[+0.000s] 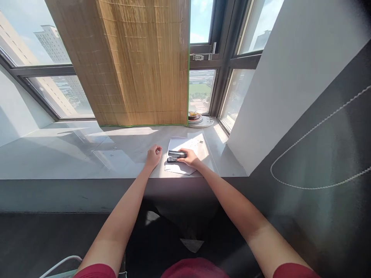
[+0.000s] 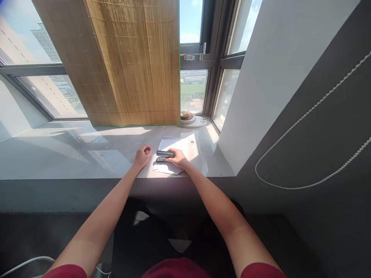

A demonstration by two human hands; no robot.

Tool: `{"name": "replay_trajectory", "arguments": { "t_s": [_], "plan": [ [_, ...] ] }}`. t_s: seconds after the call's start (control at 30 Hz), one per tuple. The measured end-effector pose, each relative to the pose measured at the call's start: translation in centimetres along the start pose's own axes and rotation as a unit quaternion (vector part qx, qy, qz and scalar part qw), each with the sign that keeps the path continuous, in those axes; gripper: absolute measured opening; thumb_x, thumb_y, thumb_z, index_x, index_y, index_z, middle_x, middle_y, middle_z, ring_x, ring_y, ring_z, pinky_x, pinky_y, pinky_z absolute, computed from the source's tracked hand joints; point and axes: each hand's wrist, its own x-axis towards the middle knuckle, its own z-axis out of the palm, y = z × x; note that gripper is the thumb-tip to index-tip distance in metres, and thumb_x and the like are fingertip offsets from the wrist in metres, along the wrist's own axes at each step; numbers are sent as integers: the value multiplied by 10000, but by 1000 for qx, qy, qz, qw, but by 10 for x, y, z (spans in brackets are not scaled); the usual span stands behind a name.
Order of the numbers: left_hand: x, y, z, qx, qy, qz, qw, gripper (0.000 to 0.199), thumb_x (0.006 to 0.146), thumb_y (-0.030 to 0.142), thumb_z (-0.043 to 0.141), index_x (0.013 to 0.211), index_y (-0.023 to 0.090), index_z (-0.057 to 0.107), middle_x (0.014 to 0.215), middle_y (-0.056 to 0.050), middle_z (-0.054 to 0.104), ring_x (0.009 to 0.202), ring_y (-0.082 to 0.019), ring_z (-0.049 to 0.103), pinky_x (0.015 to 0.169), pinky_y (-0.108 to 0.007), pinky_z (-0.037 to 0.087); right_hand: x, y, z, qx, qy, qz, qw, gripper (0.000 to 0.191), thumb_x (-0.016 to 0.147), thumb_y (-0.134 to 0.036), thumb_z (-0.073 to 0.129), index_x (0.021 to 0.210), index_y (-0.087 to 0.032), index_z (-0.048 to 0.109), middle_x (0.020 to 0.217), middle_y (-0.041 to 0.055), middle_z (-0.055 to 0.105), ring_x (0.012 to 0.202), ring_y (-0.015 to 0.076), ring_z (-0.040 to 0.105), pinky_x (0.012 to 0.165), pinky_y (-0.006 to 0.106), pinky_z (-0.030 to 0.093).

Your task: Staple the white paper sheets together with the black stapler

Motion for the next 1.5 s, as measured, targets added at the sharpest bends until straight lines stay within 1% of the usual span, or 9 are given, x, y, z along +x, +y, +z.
{"name": "replay_trajectory", "arguments": {
  "t_s": [0.1,0.3,0.67,0.87,0.97,1.13,1.27,1.37,1.5],
  "plan": [
    [2,-5,2,13,3,-49,999,60,826,180,622,854,231,636,885,-46,709,684,-179,565,774,-331,493,-23,-1,-1,-10,8,-4,1000,260,790,-346,792,1017,-237,730,1025,40,772,966,252,699,884,382,555],
    [2,-7,8,49,-55,-7,997,102,795,134,617,810,227,655,897,-58,716,761,-198,608,807,-333,497,-63,6,-32,-50,6,12,999,356,796,-403,803,1113,-249,755,1050,47,783,1006,282,698,927,413,520],
    [3,-5,7,44,-58,-18,997,114,790,116,624,772,222,661,889,-72,728,764,-209,627,771,-339,493,-73,33,-111,-60,-27,39,997,408,828,-572,788,1089,-259,764,1048,51,793,983,298,710,877,410,542],
    [0,-3,4,38,-58,-26,997,126,807,107,626,776,224,662,881,-66,719,747,-208,609,739,-334,470,-24,50,-132,-141,167,57,974,399,1007,-545,526,1084,-224,750,1239,148,760,1199,332,683,1051,481,538],
    [-1,0,7,38,-53,-20,998,135,810,100,613,772,224,652,874,-56,701,745,-201,600,763,-336,479,3,65,-121,-255,126,89,955,420,960,-434,607,1310,-223,705,1513,176,637,1427,353,573,1204,519,450],
    [1,-2,0,75,-55,-8,996,136,835,110,598,838,223,676,926,-76,700,792,-220,615,832,-364,514,39,77,-81,-340,46,129,930,541,1025,-442,575,1476,-145,608,1620,270,535,1550,429,451,1266,599,321],
    [3,-29,-48,246,-73,8,966,182,880,155,628,998,245,733,1118,-142,707,1135,-353,627,1000,-469,485,75,70,-38,-340,37,103,934,622,1053,-429,521,1542,-46,549,1683,320,452,1613,434,364,1312,592,250],
    [-1,-56,-89,339,-39,-76,937,228,977,236,580,1150,239,729,1289,-197,672,1271,-426,573,1060,-555,450,108,53,7,-310,35,84,946,612,1046,-459,572,1530,-85,583,1656,283,512,1618,420,364,1320,565,254],
    [-6,-74,-108,369,-8,-154,916,321,1048,219,448,1262,197,686,1379,-238,628,1296,-430,568,1038,-548,473,151,20,72,-233,-7,75,970,555,1072,-450,627,1454,-48,602,1555,266,604,1572,372,397,1285,543,286]
  ]
}}
